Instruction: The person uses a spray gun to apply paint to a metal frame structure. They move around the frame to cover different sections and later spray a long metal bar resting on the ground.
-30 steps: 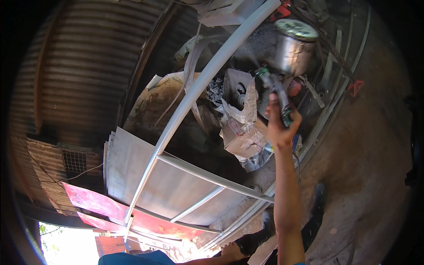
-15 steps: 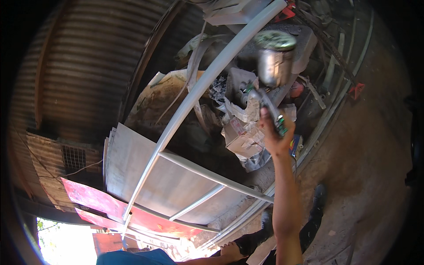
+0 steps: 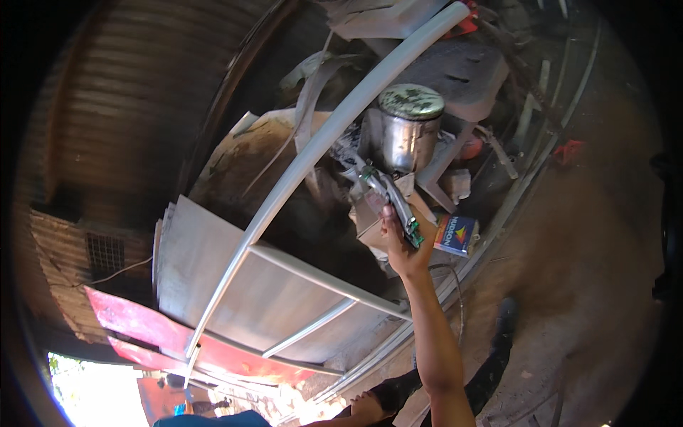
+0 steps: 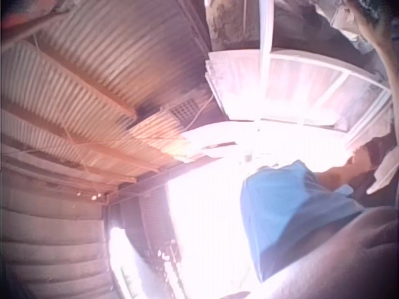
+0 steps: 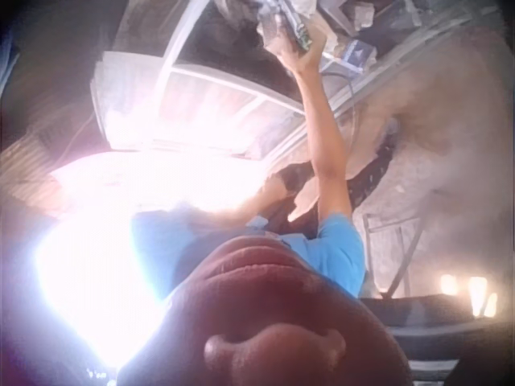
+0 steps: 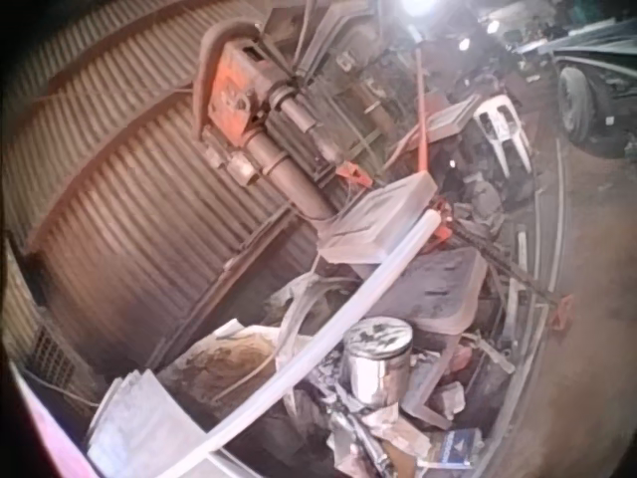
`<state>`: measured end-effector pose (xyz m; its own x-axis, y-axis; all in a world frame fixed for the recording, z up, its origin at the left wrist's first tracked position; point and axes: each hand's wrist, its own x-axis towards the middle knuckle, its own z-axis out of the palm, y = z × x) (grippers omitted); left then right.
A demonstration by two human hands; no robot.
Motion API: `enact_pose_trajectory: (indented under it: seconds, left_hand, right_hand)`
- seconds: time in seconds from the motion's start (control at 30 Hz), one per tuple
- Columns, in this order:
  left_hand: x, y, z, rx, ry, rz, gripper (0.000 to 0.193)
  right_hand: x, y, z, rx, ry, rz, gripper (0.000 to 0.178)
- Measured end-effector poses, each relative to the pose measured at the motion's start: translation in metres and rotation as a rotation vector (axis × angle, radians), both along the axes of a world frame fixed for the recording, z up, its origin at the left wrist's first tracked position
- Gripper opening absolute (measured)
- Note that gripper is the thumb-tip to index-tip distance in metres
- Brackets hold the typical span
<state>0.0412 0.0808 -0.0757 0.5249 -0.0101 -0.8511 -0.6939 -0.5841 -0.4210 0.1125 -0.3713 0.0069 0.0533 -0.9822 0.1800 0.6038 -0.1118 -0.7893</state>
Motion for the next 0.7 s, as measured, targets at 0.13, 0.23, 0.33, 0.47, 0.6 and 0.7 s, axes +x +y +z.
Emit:
enact_pose_trajectory:
  seconds: [0.13, 0.23, 0.33, 0.47, 0.6, 0.7]
  left_hand:
    - [0.005, 0.003, -0.002, 0.005, 0.007, -0.018, 0.131]
    - [0.006, 0.007, -0.002, 0.01, 0.009, -0.019, 0.132]
    - [0.007, 0.01, -0.001, 0.006, 0.006, -0.035, 0.133]
    - [0.015, 0.008, 0.005, -0.057, -0.043, -0.04, 0.129]
    - [0.03, 0.0, 0.001, -0.007, -0.075, -0.041, 0.132]
    - [0.045, 0.007, 0.001, -0.089, -0.067, -0.006, 0.132]
  right_hand:
    - [-0.009, -0.041, -0.006, 0.062, 0.088, -0.119, 0.024]
    - [-0.022, -0.064, -0.004, 0.145, 0.03, -0.177, 0.033]
    - [-0.034, -0.074, 0.001, 0.062, 0.043, -0.323, 0.029]
    - [-0.041, -0.049, -0.002, 0.123, 0.034, -0.134, 0.04]
    - [-0.017, -0.001, -0.015, -0.033, 0.09, -0.139, 0.029]
    - [0.001, 0.044, -0.022, -0.11, 0.127, -0.025, 0.027]
